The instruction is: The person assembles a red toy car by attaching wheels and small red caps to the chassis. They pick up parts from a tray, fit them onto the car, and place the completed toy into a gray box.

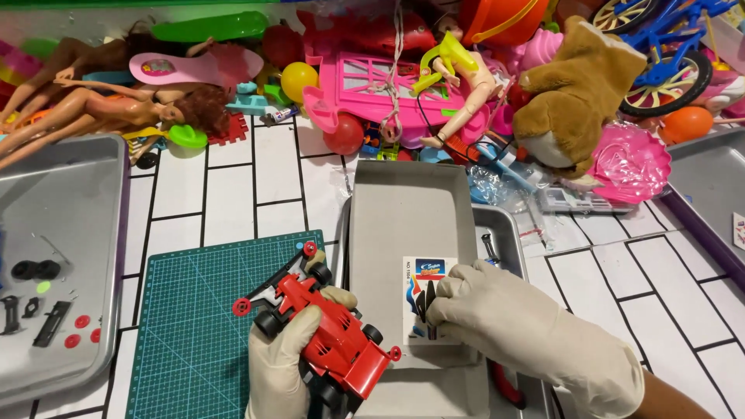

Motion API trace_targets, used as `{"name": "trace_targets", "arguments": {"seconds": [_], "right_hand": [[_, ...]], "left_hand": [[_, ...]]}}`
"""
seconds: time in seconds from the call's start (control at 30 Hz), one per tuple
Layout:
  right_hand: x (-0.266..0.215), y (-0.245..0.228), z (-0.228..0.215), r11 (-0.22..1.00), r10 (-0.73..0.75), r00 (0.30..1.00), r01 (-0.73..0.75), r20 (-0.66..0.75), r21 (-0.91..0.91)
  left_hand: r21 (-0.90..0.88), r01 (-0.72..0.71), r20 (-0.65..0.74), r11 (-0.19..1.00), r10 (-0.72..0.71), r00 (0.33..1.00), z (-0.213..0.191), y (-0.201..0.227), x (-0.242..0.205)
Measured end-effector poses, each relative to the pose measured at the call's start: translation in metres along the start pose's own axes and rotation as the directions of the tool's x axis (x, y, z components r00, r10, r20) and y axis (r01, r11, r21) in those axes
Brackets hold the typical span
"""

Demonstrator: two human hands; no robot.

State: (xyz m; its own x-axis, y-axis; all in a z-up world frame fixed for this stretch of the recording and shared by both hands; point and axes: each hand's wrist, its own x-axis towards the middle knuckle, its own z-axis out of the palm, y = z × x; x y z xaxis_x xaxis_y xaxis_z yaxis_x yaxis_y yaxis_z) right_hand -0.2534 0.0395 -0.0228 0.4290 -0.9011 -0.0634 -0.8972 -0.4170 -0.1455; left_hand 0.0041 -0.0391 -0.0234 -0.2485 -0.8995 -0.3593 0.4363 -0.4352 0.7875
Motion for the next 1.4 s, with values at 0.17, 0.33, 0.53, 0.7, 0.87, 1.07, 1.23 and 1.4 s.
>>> {"name": "trace_targets", "arguments": {"seconds": [0.17, 0.33, 0.53, 0.7, 0.87, 1.07, 1.23, 1.4], "right_hand": [[0.007, -0.012, 0.004, 0.995, -0.1, 0.995, 0.1, -0.006, -0.016], [0.014, -0.028, -0.003, 0.995, -0.062, 0.984, 0.049, 0.166, 0.081], [0.013, -0.032, 0.004, 0.965, -0.098, 0.956, 0.024, 0.276, 0.261], [0.017, -0.037, 0.028, 0.956, -0.221, 0.967, 0.24, -0.123, 0.168], [0.03, -0.05, 0.005, 0.887, -0.245, 0.957, 0.286, -0.155, 0.363], [0.033, -0.046, 0.026, 0.922, -0.301, 0.935, 0.335, -0.188, 0.192], [0.037, -0.05, 0.024, 0.918, -0.285, 0.925, 0.339, -0.253, 0.207], [0.036, -0.04, 0.04, 0.956, -0.223, 0.97, 0.197, 0.101, 0.218]], "left_hand": [[0.029, -0.08, 0.067, 0.996, 0.078, 0.995, -0.009, -0.009, 0.008], [-0.016, -0.015, -0.009, 1.0, 0.015, 1.0, -0.002, -0.002, 0.002], [-0.01, -0.02, 0.091, 1.0, 0.021, 0.996, -0.008, -0.004, 0.005], [-0.139, -0.096, 0.277, 0.986, 0.131, 0.952, -0.013, -0.004, 0.006], [-0.263, -0.093, 0.318, 0.96, 0.177, 0.931, -0.014, 0.005, 0.007], [-0.172, -0.139, 0.263, 0.975, 0.182, 0.947, -0.011, 0.008, 0.007], [-0.085, -0.195, 0.268, 0.977, 0.211, 0.94, -0.012, 0.004, 0.013], [-0.132, -0.123, 0.197, 0.984, 0.148, 0.969, -0.008, 0.006, 0.011]]}}
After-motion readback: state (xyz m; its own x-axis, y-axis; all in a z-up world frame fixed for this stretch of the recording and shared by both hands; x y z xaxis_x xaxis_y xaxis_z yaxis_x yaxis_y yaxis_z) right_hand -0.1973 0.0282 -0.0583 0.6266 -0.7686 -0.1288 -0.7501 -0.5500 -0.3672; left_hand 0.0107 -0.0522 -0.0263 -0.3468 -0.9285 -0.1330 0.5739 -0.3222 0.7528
